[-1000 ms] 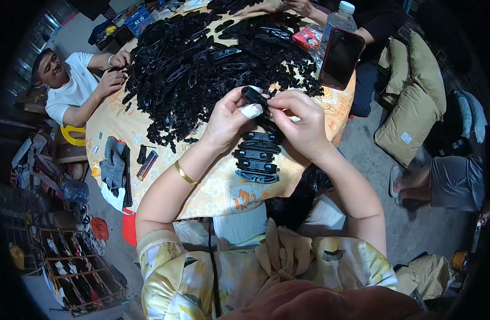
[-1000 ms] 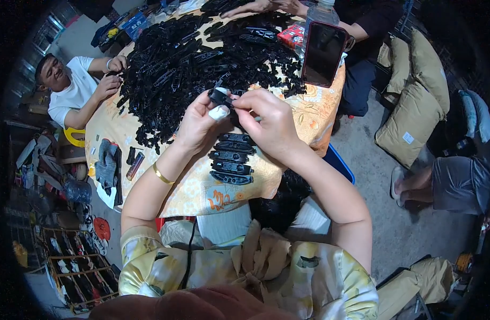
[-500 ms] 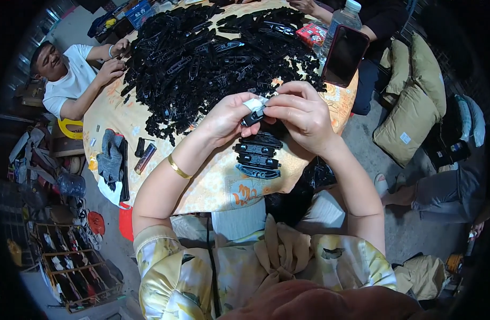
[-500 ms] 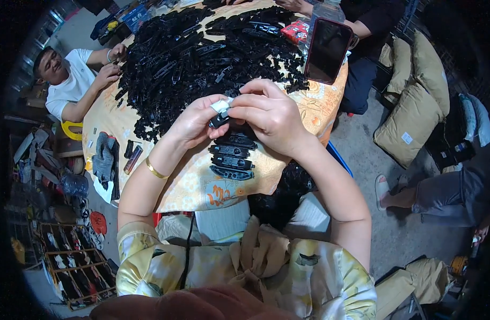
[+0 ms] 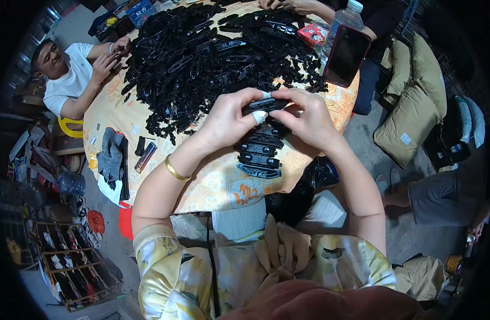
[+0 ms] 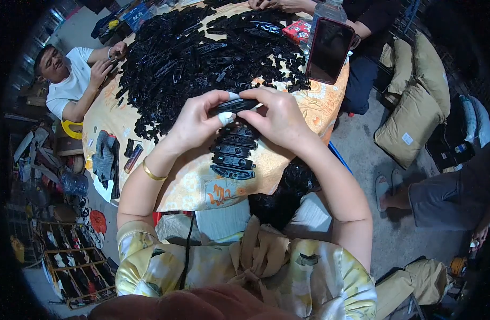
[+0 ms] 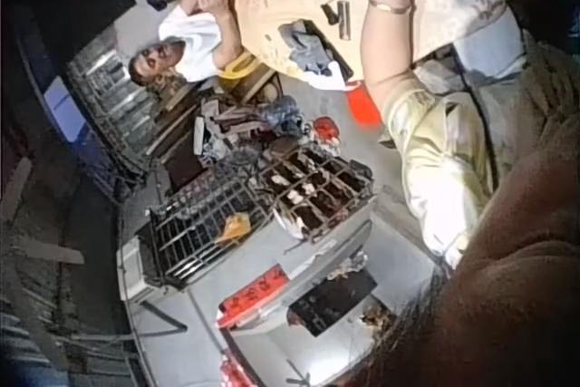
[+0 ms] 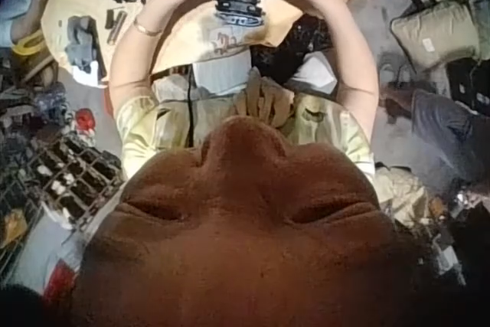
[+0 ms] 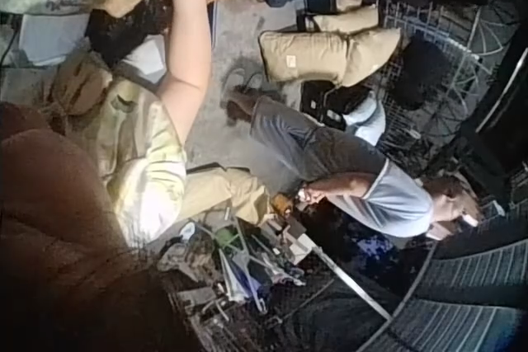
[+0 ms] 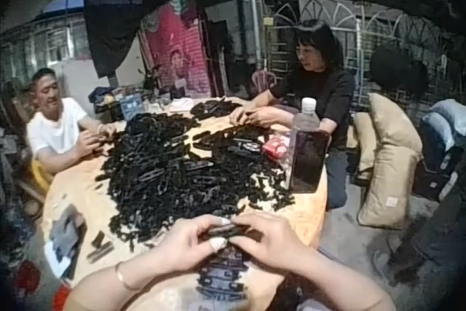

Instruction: Assembling small black plastic components by hand at a workbench.

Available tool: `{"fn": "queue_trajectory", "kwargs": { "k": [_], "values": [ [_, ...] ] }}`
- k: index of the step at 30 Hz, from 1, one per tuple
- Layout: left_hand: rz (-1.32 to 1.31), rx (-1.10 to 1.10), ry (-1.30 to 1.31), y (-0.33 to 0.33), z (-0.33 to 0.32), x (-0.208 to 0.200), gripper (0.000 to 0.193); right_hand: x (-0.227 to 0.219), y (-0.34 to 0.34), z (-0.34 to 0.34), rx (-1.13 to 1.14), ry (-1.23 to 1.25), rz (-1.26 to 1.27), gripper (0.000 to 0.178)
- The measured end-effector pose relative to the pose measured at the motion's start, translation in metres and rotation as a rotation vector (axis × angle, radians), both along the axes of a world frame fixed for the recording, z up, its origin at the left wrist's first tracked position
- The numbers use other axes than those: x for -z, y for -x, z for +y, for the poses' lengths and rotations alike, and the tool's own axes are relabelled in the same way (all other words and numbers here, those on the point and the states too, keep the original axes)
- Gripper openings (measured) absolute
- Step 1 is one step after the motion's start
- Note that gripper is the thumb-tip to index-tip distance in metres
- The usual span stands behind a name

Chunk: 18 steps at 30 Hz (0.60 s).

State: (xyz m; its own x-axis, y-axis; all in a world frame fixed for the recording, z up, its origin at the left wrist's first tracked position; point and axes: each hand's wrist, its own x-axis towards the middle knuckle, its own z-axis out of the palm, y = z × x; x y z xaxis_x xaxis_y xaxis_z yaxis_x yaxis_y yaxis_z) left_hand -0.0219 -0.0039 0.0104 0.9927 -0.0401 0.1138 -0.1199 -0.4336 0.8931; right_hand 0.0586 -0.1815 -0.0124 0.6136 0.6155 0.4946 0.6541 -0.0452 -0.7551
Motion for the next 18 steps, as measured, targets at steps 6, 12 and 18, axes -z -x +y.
{"fn": "queue_trajectory", "kwargs": {
  "k": [6,12,18],
  "values": [
    [-0.207,-0.042,-0.276,-0.006,-0.004,0.004,0.030,0.005,-0.013,0.003,0.095,0.139,0.039,0.032],
    [-0.269,0.156,-0.489,-0.014,-0.003,0.022,0.033,0.017,-0.063,-0.007,0.109,0.012,0.275,0.025],
    [-0.091,0.335,-0.467,-0.006,0.000,0.015,0.029,0.036,-0.049,0.009,0.228,0.213,-0.380,0.019]
  ]
}}
